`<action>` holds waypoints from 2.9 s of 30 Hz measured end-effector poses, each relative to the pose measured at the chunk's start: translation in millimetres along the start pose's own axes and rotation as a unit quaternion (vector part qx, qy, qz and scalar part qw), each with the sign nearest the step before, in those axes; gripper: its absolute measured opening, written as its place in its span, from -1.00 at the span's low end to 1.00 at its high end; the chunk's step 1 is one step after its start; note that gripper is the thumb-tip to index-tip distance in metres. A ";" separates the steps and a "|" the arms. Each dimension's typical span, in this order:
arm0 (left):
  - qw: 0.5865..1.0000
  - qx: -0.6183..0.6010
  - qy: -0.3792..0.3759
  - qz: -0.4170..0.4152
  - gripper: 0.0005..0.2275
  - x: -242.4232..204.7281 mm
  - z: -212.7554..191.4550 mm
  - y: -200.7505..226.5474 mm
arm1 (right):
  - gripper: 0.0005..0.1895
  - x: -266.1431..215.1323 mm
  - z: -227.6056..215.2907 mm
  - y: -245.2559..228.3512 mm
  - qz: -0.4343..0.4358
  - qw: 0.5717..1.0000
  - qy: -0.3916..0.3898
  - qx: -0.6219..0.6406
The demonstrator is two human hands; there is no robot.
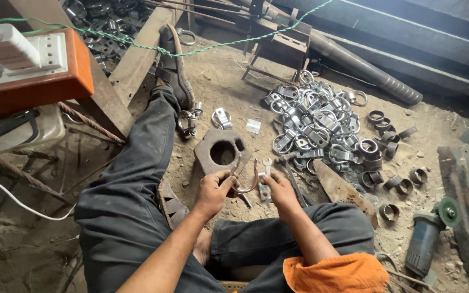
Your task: The person assembles metal hardware components by hand, using a hammer and wrench to secure parts on a metal block. They repeatedly pick up parts, align them, strike them into place, and tighten fasteners.
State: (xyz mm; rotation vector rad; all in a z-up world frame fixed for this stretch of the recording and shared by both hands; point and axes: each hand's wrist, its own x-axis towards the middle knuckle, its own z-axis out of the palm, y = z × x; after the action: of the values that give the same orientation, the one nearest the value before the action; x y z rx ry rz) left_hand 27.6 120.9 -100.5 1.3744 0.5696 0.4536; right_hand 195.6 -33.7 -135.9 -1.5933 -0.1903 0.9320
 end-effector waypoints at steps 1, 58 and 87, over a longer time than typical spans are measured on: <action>1.000 0.003 0.001 0.009 -0.84 0.9 0.6 -0.4 | -0.68 3.8 -2.8 5.3 0.000 1.000 -0.005 0.009; 0.896 0.418 0.116 0.095 -0.85 3.3 -42.7 6.7 | -0.60 -88.6 36.2 -29.9 0.163 0.978 0.022 0.128; 0.928 0.308 0.162 0.133 -0.88 13.2 -34.0 -14.1 | -0.53 -114.5 32.7 -32.1 -0.247 0.967 -0.005 -0.056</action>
State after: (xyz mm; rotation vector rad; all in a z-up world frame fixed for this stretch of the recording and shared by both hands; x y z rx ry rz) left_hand 16.5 153.4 -119.2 2.0121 0.8467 0.7739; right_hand 110.3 -68.5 -53.9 -1.5416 -0.6250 0.5464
